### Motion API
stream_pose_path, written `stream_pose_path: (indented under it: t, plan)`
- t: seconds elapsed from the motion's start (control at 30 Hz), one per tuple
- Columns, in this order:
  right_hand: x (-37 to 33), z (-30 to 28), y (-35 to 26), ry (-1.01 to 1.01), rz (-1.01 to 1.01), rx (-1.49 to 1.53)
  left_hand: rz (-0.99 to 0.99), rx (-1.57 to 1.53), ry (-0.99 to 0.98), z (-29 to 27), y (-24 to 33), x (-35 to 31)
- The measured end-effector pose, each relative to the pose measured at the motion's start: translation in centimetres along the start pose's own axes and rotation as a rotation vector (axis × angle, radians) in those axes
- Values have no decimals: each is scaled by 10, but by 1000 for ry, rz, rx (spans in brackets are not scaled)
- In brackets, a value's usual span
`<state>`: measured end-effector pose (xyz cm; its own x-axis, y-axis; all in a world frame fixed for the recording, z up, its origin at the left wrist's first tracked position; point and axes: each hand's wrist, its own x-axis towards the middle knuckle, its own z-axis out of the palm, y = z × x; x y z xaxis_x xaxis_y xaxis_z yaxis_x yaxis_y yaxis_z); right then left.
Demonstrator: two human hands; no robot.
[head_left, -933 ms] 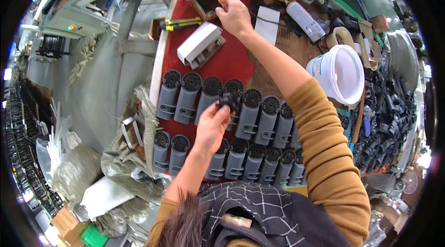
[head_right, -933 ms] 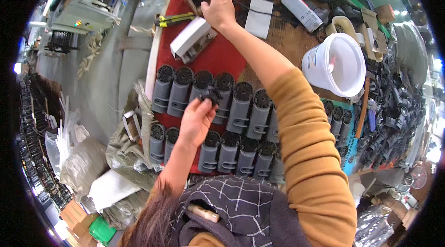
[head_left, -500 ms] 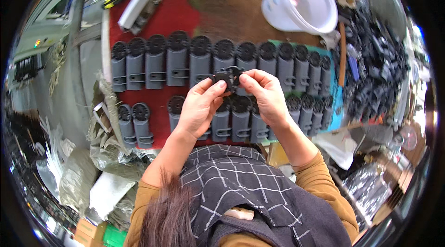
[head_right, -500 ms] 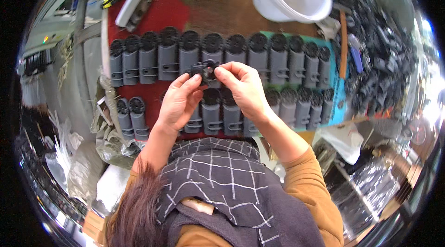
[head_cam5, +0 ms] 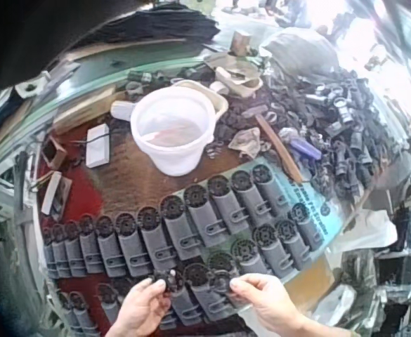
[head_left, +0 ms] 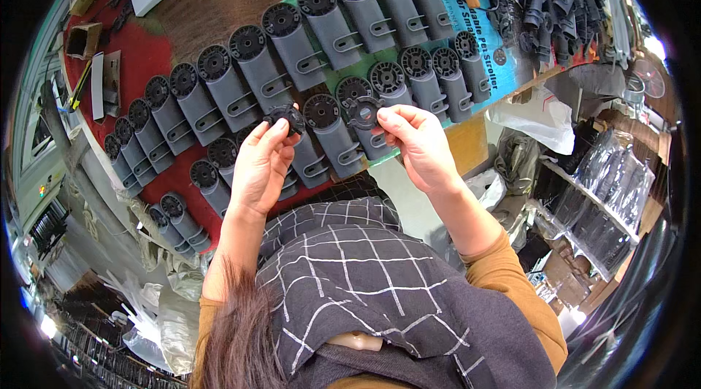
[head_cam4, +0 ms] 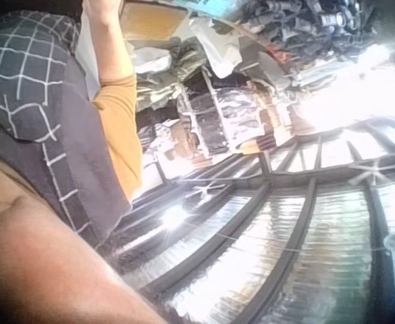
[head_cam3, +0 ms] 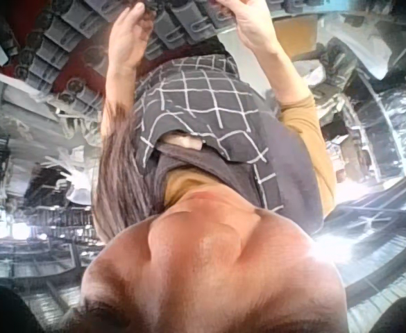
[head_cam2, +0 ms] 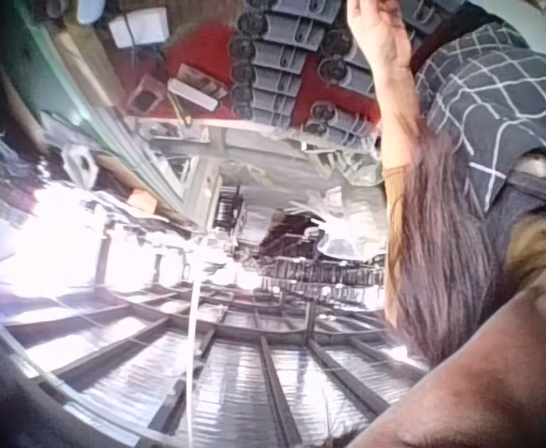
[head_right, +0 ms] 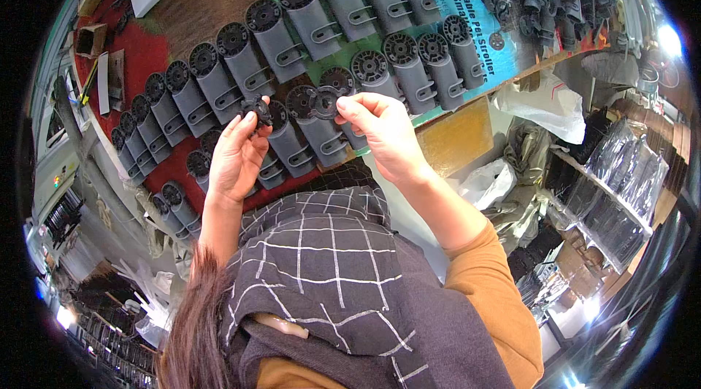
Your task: The person repeatedly cleans small black plastic components using a toothbrush dipped in water from a white bucket. They place the cleaned parts into gray cylindrical holders arranged on a red tray. The person also handles larger gray plastic parts and places them into a white bag.
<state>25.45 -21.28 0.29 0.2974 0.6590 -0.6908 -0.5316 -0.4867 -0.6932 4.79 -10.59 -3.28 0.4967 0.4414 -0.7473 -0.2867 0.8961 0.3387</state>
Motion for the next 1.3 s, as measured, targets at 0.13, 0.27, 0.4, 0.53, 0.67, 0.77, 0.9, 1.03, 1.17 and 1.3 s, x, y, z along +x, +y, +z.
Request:
stream_pose_path:
  t: [0.13,0.27,0.4,0.53,0.67,0.77,0.9,1.03,1.17,1.3]
  plan:
    - [-5,-9,1,1,-29,45,-67,18,25,11,-5,4]
    - [-6,-6,-2,-4,-16,52,-68,21,-34,19,-5,-1]
    - [-2,7,-4,-69,-16,52,22,241,20,18,-3,-16]
    - [15,38,-4,-86,35,16,121,254,-13,4,8,-31]
    - [50,94,-5,-145,102,-14,230,204,1,-21,30,-52]
    - [74,143,-5,-263,143,-6,339,181,55,-45,48,-69]
    - [97,204,7,-374,154,-114,417,139,134,-83,67,-86]
    - [147,273,21,-357,109,-274,459,26,220,-116,77,-86]
    - [214,376,10,-442,-91,-270,508,3,290,-143,93,-80]
    - [265,486,-11,-353,-308,-238,583,-100,311,-160,109,-83]
